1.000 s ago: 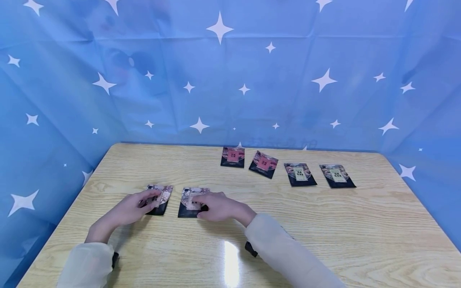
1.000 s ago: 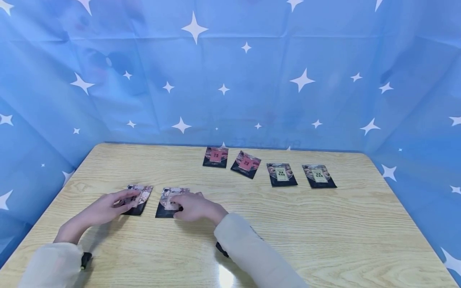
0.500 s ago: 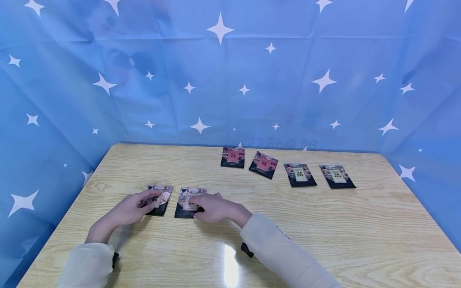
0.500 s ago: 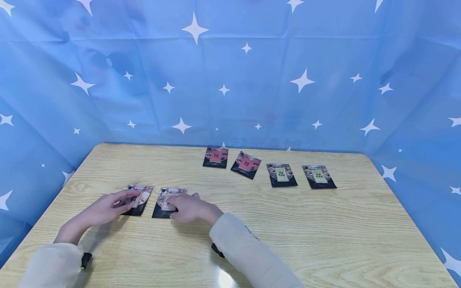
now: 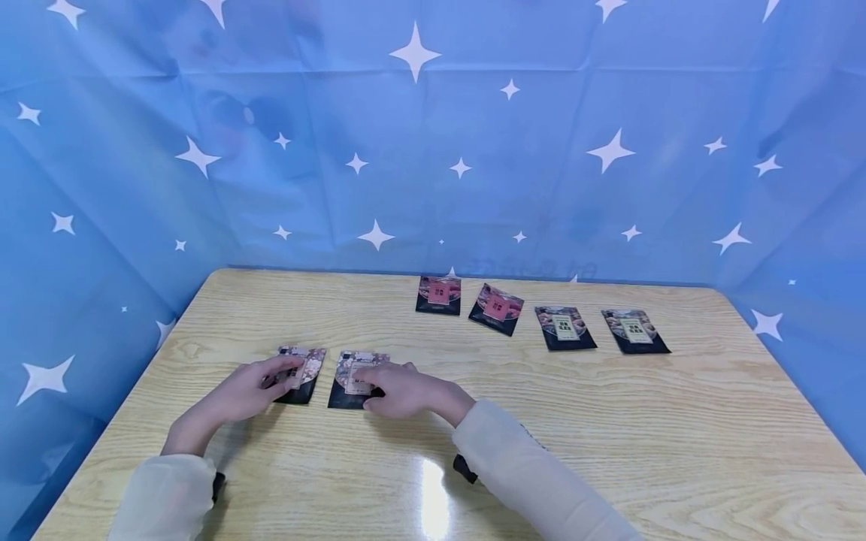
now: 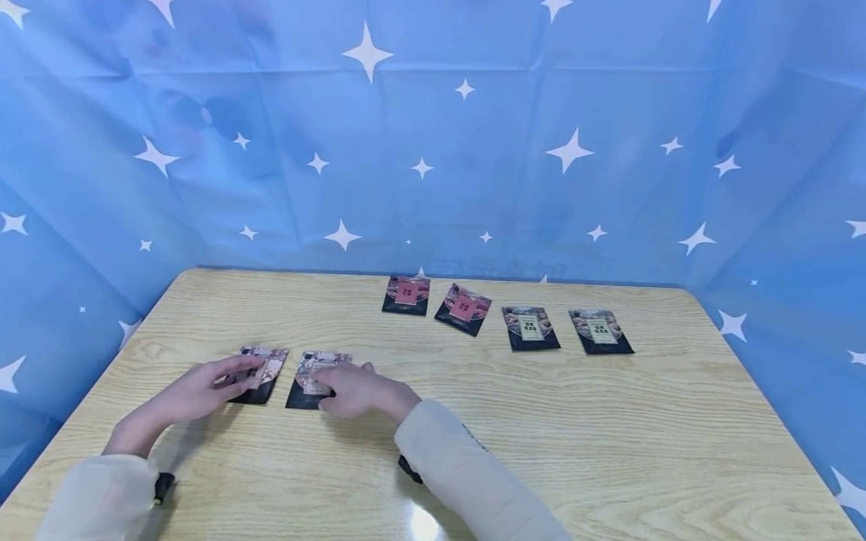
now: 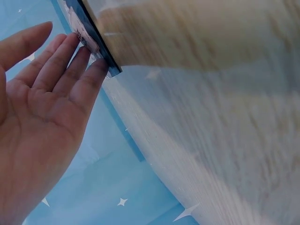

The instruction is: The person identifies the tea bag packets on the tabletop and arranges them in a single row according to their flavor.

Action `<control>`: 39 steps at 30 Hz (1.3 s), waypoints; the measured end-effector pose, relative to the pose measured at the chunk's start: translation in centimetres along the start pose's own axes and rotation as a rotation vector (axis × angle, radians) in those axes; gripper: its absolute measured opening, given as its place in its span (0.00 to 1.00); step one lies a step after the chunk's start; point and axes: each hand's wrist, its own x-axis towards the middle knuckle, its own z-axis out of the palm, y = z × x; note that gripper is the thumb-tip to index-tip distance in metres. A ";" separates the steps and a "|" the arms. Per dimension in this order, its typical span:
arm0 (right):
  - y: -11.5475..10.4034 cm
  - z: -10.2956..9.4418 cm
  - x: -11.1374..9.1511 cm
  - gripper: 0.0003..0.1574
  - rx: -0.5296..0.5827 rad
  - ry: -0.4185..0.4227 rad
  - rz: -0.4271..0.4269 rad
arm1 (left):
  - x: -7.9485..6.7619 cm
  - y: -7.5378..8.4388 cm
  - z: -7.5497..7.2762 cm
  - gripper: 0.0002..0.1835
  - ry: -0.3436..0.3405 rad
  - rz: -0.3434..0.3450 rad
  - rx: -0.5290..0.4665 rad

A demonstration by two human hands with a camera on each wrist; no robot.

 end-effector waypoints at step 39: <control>7.3 -4.1 -5.5 0.30 0.171 0.215 -0.053 | 0.0 -0.1 0.0 0.22 -0.004 -0.003 -0.014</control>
